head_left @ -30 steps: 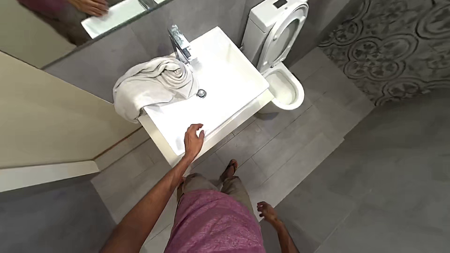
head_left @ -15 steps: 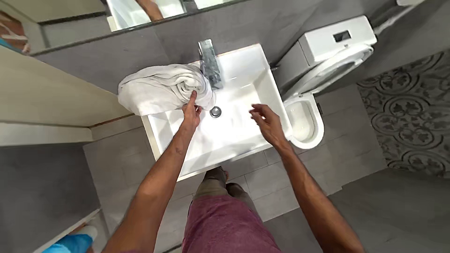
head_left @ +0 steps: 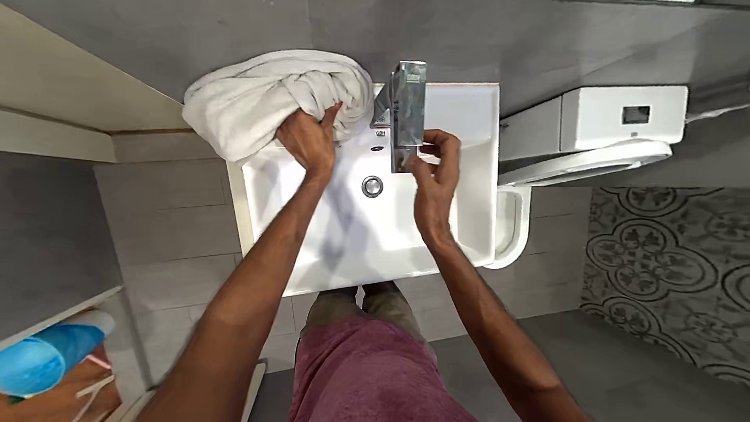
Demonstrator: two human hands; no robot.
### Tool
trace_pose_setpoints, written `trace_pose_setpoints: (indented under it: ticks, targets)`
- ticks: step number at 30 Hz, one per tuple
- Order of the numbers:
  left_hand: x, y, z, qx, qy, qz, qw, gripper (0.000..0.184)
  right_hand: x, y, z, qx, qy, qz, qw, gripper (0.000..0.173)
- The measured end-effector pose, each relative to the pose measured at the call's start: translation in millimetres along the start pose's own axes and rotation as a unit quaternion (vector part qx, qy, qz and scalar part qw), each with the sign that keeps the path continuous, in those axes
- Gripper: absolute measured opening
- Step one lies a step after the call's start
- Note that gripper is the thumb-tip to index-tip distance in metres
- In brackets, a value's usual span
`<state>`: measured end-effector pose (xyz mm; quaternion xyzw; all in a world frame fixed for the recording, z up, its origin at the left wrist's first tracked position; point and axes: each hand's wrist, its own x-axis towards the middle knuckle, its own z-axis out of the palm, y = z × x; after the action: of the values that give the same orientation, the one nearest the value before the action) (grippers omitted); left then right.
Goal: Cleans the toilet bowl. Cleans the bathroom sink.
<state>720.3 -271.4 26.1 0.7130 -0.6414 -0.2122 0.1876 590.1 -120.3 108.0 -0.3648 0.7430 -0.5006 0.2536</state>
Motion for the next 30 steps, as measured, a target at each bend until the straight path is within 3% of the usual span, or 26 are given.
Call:
trace_pose_setpoints:
  ticks: [3,6,7,9,10,11,12,14,15,16,18,20,21,22,23,24,25,26,27,28,30]
  targets:
    - [-10,-2,28,-0.012,0.055,-0.012,0.998,0.076,11,-4,-7,-0.083,-0.023,-0.008,0.996,0.033]
    - [-7,7,10,-0.15,-0.068,-0.108,0.98,0.079,27,-17,-6,-0.016,-0.067,0.047,0.997,0.034]
    - [-5,10,2,-0.249,-0.11,-0.159,0.949,0.074,30,-24,-6,0.015,-0.076,0.059,0.995,0.033]
    - [3,14,-11,-0.463,-0.177,-0.24,0.835,0.057,37,-36,-5,0.071,-0.076,0.059,0.993,0.032]
    - [2,10,-17,-0.524,-0.202,-0.255,0.787,0.052,36,-37,-6,0.093,-0.072,0.052,0.992,0.034]
    - [-1,1,-21,-0.549,-0.222,-0.237,0.77,0.048,34,-31,-8,0.109,-0.064,0.035,0.991,0.037]
    - [1,-11,-23,-0.542,-0.24,-0.184,0.784,0.045,32,-18,-9,0.113,-0.054,0.011,0.992,0.041]
    - [11,-42,-23,-0.402,-0.262,0.002,0.878,0.036,23,26,-12,0.11,-0.043,0.011,0.993,0.042]
    - [20,-56,-24,-0.287,-0.261,0.103,0.916,0.037,18,51,-9,0.135,-0.054,0.072,0.987,0.042]
    - [27,-66,-29,-0.172,-0.269,0.195,0.928,0.041,14,73,-5,0.182,-0.086,0.167,0.965,0.041]
    - [42,-76,-37,0.006,-0.3,0.358,0.884,0.052,16,105,9,0.331,-0.167,0.326,0.87,0.04]
    - [52,-82,-41,0.089,-0.316,0.449,0.831,0.056,23,124,27,0.459,-0.222,0.366,0.778,0.04]
    - [54,-86,-41,0.09,-0.309,0.477,0.818,0.056,27,131,34,0.504,-0.25,0.352,0.748,0.04]
    - [58,-87,-39,0.08,-0.295,0.494,0.814,0.057,32,137,41,0.519,-0.279,0.315,0.744,0.038]
    - [62,-85,-36,0.069,-0.281,0.493,0.821,0.058,34,143,45,0.48,-0.298,0.264,0.781,0.033]
    - [64,-82,-31,0.063,-0.265,0.478,0.835,0.06,32,150,47,0.378,-0.303,0.194,0.853,0.028]
    - [59,-79,-24,0.063,-0.254,0.449,0.854,0.064,24,160,45,0.235,-0.304,0.105,0.917,0.023]
    - [54,-76,-17,0.069,-0.236,0.416,0.875,0.068,17,173,44,0.074,-0.323,0.0,0.943,0.023]
    - [53,-73,-10,0.079,-0.202,0.391,0.894,0.071,14,186,47,-0.077,-0.357,-0.114,0.924,0.033]
    - [52,-71,-2,0.085,-0.159,0.377,0.909,0.07,8,194,52,-0.195,-0.386,-0.204,0.878,0.045]
    - [49,-72,8,0.086,-0.112,0.368,0.919,0.063,-9,201,72,-0.335,-0.421,-0.305,0.786,0.063]
